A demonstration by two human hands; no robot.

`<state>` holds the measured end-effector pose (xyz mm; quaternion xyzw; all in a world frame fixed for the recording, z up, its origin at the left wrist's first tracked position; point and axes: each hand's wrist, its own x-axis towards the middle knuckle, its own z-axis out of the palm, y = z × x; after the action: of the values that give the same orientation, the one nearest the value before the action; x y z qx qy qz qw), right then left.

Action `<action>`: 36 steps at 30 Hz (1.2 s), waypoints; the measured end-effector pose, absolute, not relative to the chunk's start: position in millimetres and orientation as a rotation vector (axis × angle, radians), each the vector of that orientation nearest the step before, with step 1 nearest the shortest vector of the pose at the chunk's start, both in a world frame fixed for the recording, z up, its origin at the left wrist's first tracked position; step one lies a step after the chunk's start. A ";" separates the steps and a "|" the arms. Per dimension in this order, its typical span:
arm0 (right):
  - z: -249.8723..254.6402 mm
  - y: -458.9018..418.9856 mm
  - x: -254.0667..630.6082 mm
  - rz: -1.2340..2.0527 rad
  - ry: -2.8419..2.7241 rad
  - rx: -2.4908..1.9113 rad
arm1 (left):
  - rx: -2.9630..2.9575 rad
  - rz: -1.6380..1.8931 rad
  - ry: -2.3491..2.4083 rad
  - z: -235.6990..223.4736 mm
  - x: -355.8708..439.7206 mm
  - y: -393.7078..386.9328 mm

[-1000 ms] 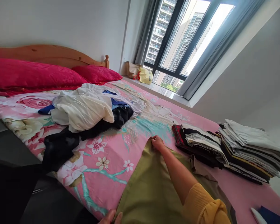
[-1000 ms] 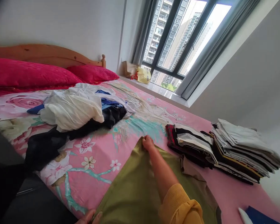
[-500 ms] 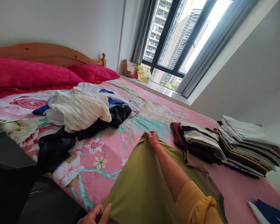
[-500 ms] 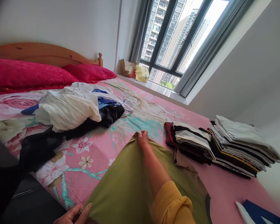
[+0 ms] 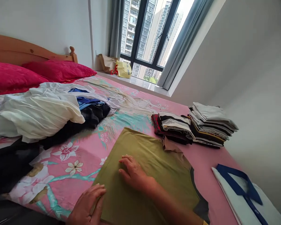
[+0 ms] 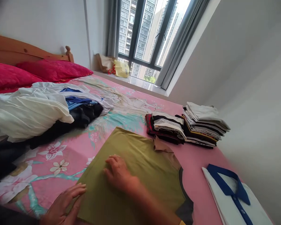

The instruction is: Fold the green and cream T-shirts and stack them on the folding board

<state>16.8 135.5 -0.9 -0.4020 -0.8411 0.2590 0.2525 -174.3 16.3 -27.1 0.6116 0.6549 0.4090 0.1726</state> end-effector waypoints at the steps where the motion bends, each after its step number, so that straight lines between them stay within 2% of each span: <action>1: 0.5 131.2 27.7 0.692 -2.265 -1.125 | 1.877 1.135 1.783 -26.5 -168.6 25.1; 4: 1.3 131.7 70.8 0.596 -2.126 -1.298 | 2.154 0.937 1.778 -31.0 -156.0 45.6; 9: -8.3 153.9 173.5 0.415 -2.057 -1.587 | 2.257 0.460 1.998 -42.2 -149.9 52.5; 14: -10.8 165.8 248.8 0.169 -1.886 -2.088 | 2.270 0.248 2.003 -35.7 -149.8 49.1; 16: -9.4 162.7 253.5 0.157 -1.892 -2.061 | 2.264 0.183 2.014 -32.0 -150.1 48.1; 20: -8.6 158.9 245.0 0.300 -2.242 -1.739 | 2.258 0.050 2.051 -29.4 -150.6 46.3; 25: -2.6 179.0 246.2 0.267 -2.095 -2.122 | 2.311 0.019 2.082 -34.0 -150.7 44.0; 27: 0.7 182.6 236.5 0.257 -2.069 -2.138 | 2.325 0.014 2.096 -35.9 -150.9 43.4; 33: -5.2 157.3 174.7 0.452 -2.445 -1.664 | 2.331 0.011 2.101 -36.1 -150.5 43.8; 36: -11.5 148.9 174.8 0.491 -2.418 -1.721 | 2.331 -0.012 2.105 -37.0 -150.8 44.7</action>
<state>174.8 148.9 -11.5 -0.5709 -0.8019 0.1630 0.0667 -150.8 44.7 -37.0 0.7421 0.6703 -0.0038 0.0002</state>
